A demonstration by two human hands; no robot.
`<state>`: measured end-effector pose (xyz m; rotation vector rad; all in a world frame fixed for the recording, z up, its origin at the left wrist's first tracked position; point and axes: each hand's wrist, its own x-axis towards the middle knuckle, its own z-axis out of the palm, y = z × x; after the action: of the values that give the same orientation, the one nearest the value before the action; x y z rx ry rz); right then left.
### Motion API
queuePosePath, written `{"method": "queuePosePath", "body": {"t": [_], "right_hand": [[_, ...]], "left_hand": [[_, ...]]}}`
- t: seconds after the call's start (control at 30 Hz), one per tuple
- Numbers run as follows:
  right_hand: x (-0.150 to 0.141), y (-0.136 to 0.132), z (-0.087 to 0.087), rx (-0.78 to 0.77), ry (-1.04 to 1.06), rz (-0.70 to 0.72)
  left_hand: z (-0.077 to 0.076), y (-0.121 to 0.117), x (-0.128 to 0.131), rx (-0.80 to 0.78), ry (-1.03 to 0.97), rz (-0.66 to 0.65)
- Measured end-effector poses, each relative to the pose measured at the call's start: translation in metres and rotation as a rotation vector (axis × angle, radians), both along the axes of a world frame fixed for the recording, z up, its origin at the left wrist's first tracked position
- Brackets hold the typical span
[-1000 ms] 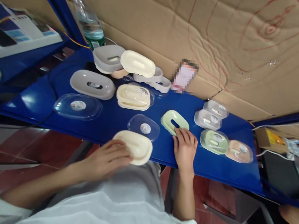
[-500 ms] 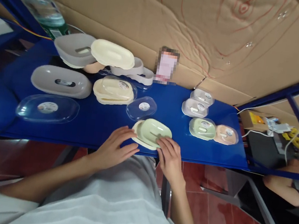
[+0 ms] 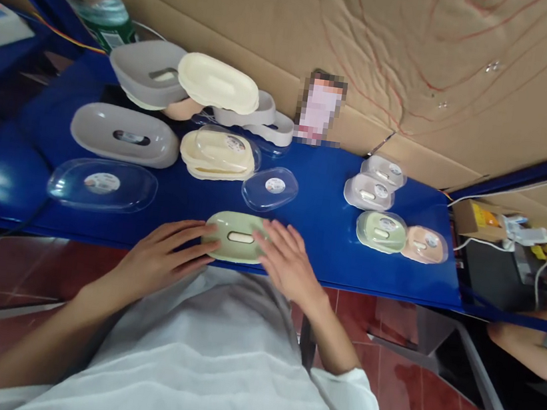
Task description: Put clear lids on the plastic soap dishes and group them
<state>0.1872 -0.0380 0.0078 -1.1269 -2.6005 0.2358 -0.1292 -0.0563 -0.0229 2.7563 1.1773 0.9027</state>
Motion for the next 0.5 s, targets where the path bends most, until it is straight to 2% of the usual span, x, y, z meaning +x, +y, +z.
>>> {"method": "queuePosePath", "body": {"t": [0.1, 0.17, 0.37, 0.5], "right_hand": [[0.002, 0.030, 0.003, -0.017, -0.022, -0.119], [0.004, 0.041, 0.003, -0.024, -0.045, -0.162], [0.023, 0.036, -0.007, 0.046, -0.011, -0.233], [0.033, 0.032, -0.008, -0.002, 0.127, -0.444]], "left_hand": [[0.001, 0.000, -0.002, -0.022, -0.040, 0.027], [0.001, -0.001, -0.005, -0.051, -0.084, 0.053], [0.001, -0.005, -0.016, -0.169, -0.184, 0.025], [0.000, -0.001, -0.003, -0.209, -0.211, 0.022]]}}
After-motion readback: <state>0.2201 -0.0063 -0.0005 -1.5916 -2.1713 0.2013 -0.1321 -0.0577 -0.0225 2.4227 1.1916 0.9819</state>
